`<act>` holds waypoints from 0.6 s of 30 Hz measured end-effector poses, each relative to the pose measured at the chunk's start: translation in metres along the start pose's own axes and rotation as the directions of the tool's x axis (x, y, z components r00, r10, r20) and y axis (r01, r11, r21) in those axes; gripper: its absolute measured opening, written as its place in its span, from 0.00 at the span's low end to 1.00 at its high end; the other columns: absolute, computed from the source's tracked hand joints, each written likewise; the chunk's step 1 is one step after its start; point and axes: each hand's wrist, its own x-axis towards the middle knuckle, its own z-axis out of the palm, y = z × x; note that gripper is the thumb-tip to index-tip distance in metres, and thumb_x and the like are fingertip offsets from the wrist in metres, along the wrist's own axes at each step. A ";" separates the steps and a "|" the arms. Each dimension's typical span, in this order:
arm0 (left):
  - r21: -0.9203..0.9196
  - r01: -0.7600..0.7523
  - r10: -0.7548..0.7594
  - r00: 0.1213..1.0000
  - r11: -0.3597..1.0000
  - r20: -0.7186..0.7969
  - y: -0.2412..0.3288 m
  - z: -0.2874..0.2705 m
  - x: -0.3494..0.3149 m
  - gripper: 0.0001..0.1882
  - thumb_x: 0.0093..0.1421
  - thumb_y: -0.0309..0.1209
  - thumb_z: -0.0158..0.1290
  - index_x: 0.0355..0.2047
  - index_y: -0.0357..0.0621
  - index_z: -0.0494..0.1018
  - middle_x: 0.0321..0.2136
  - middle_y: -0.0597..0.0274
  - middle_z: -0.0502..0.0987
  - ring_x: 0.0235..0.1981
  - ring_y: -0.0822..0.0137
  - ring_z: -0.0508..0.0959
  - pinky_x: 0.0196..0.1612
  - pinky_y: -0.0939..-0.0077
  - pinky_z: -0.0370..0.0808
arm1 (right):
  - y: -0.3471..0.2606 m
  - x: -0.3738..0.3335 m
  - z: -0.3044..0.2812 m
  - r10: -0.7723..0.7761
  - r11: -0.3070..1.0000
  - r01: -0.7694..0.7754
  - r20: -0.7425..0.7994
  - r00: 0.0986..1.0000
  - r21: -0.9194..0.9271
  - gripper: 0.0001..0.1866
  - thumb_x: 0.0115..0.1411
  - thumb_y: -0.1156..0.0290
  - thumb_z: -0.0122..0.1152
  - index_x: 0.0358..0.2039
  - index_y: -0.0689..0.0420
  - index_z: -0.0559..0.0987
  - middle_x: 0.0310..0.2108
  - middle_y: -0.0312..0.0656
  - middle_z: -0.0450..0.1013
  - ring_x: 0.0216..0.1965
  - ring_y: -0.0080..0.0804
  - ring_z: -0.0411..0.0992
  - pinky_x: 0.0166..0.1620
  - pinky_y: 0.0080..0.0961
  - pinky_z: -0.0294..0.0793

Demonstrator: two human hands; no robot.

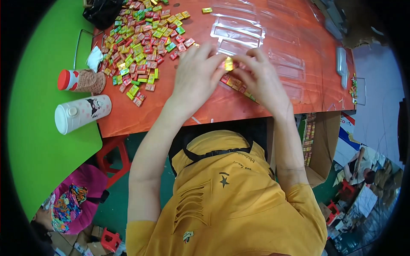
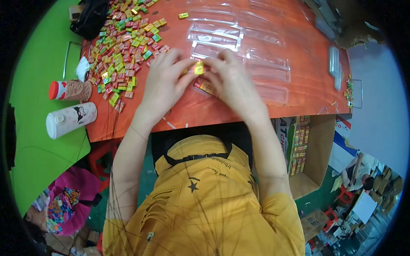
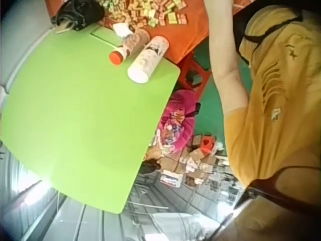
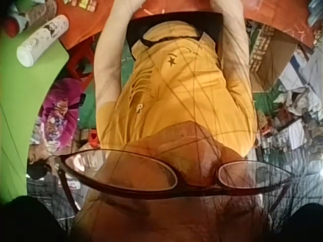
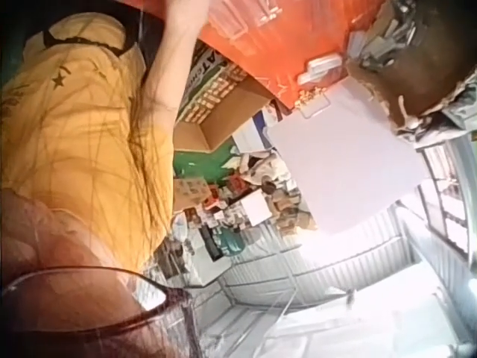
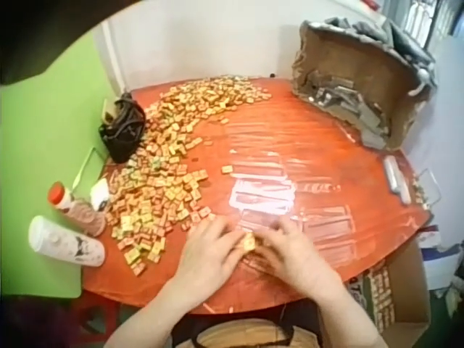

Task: Organizing and placing small rectangular items into plastic trays on a workbench.

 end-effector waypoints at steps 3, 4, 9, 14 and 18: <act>-0.025 -0.065 0.066 0.996 0.998 0.063 -0.001 0.026 0.043 0.13 0.59 0.34 0.65 0.45 0.49 0.85 0.44 0.57 0.77 0.49 0.53 0.77 0.52 0.56 0.73 | 0.027 0.009 -0.016 0.065 0.998 -0.066 -0.050 0.997 -0.015 0.17 0.65 0.74 0.68 0.55 0.56 0.82 0.47 0.51 0.73 0.45 0.50 0.79 0.49 0.39 0.80; -0.036 -0.063 0.066 0.993 0.997 0.101 -0.005 0.034 0.051 0.13 0.60 0.36 0.65 0.45 0.50 0.85 0.44 0.57 0.77 0.50 0.53 0.77 0.54 0.54 0.73 | 0.034 0.010 -0.018 0.095 0.994 -0.096 -0.037 0.995 -0.042 0.17 0.66 0.74 0.67 0.56 0.56 0.82 0.48 0.51 0.74 0.47 0.50 0.79 0.50 0.39 0.80; -0.050 -0.056 0.066 0.966 0.997 0.252 -0.022 0.047 0.069 0.17 0.59 0.37 0.66 0.48 0.49 0.85 0.45 0.55 0.76 0.50 0.53 0.78 0.55 0.55 0.75 | 0.045 0.006 -0.016 0.152 0.987 -0.156 -0.070 0.986 -0.049 0.16 0.68 0.73 0.66 0.56 0.59 0.81 0.50 0.52 0.74 0.48 0.50 0.79 0.50 0.39 0.79; -0.303 0.069 -0.048 0.996 0.950 0.079 -0.032 0.048 0.058 0.13 0.58 0.27 0.65 0.44 0.41 0.84 0.42 0.53 0.77 0.45 0.51 0.80 0.50 0.57 0.79 | 0.047 0.001 -0.021 0.128 0.989 -0.137 -0.132 0.983 -0.064 0.17 0.68 0.73 0.64 0.56 0.61 0.80 0.48 0.53 0.74 0.46 0.53 0.79 0.49 0.41 0.79; -0.127 -0.024 0.027 0.999 0.992 0.018 -0.033 0.049 0.051 0.07 0.58 0.24 0.61 0.37 0.38 0.83 0.39 0.53 0.79 0.44 0.51 0.80 0.50 0.55 0.78 | 0.054 0.004 -0.013 0.079 0.977 -0.091 -0.069 0.994 -0.194 0.14 0.68 0.76 0.62 0.53 0.60 0.82 0.44 0.54 0.75 0.44 0.56 0.78 0.47 0.43 0.79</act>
